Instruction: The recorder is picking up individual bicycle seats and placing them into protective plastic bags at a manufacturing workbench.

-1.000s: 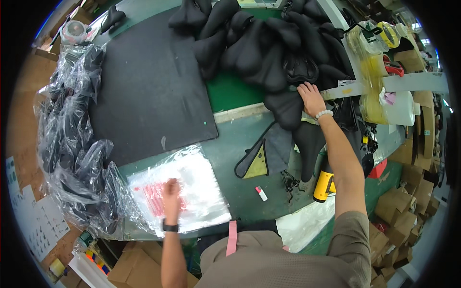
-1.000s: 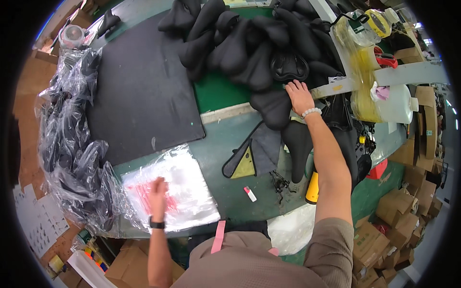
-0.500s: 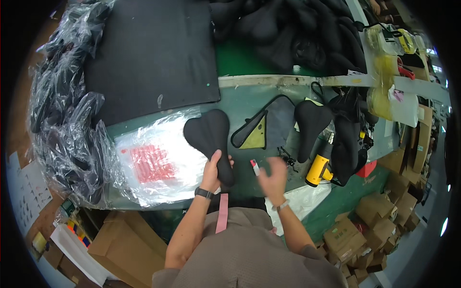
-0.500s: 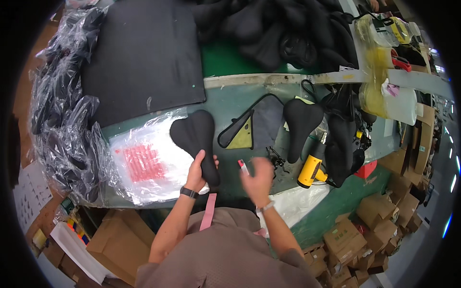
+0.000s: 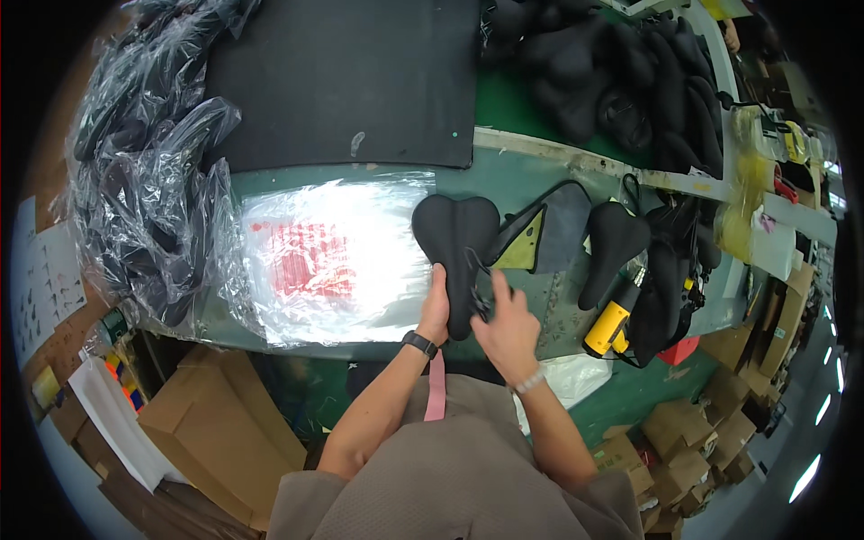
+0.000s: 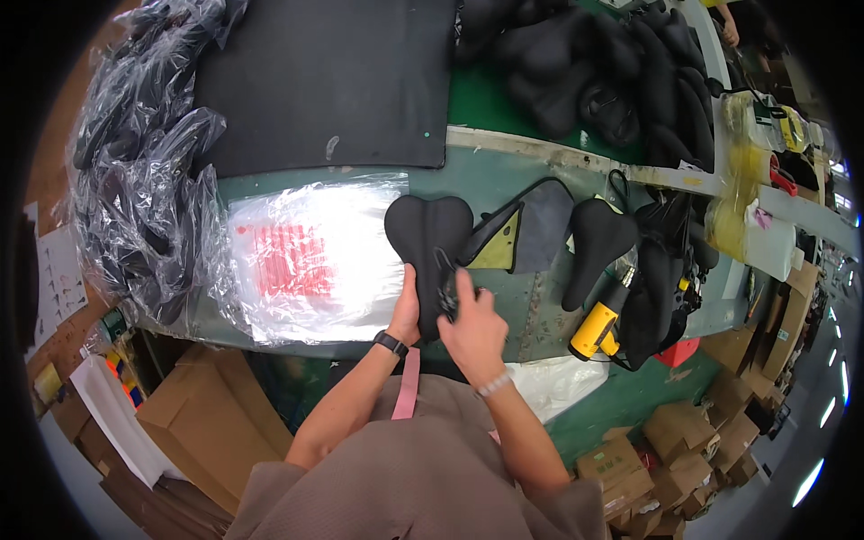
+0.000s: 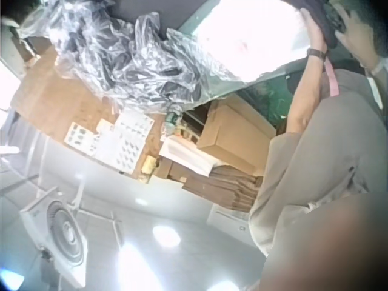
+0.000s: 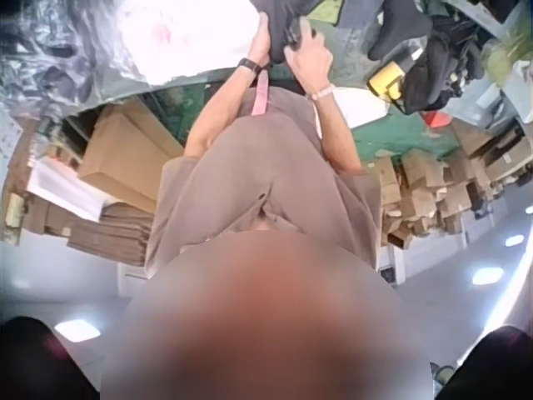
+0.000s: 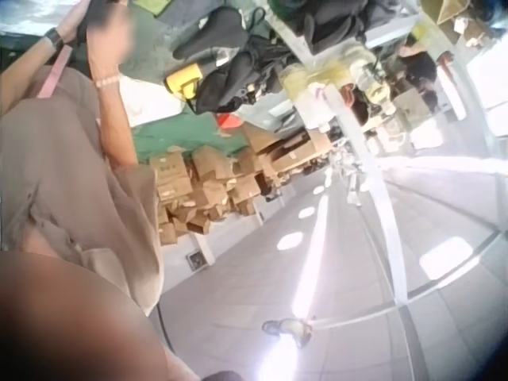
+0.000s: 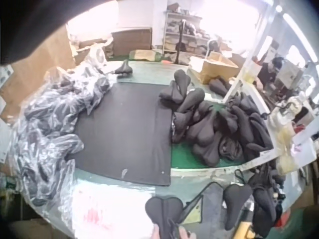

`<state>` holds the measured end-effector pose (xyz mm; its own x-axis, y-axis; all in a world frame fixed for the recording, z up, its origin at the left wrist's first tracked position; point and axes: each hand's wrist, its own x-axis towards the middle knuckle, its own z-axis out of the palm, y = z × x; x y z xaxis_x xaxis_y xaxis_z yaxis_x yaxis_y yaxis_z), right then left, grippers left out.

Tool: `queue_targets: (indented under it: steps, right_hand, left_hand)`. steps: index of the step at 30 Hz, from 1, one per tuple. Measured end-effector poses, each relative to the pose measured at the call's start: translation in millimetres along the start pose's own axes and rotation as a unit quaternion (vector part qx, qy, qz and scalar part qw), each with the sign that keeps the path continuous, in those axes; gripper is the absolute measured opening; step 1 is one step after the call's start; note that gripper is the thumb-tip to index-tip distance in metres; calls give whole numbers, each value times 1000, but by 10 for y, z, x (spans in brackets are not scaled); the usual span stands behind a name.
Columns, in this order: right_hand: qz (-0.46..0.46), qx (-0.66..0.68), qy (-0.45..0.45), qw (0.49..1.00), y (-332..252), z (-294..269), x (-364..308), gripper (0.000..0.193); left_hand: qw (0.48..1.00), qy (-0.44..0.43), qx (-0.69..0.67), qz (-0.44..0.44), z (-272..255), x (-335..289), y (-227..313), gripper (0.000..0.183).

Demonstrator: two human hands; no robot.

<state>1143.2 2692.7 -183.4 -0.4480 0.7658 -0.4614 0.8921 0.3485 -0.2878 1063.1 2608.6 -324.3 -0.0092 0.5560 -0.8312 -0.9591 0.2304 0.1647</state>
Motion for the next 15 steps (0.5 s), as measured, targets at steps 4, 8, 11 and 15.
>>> queue_targets:
  steps: [4, 8, 11, 15]
  right_hand:
    - [-14, -80, -46, 996, -256, 82, 430, 61]
    - [-52, -103, 12, 993, -316, 120, 951, 48]
    - [-19, -95, 12, 995, -343, 198, 926, 48]
    - [4, -105, -76, 992, -433, 95, 478, 46]
  left_hand:
    - [997, -19, -66, 40, 73, 25, -35, 67]
    - [998, -23, -54, -5, 117, 65, -4, 69]
    - [996, 17, -81, 18, 156, 10, -61, 60]
    - [998, -23, -29, 49, -75, 91, -112, 68]
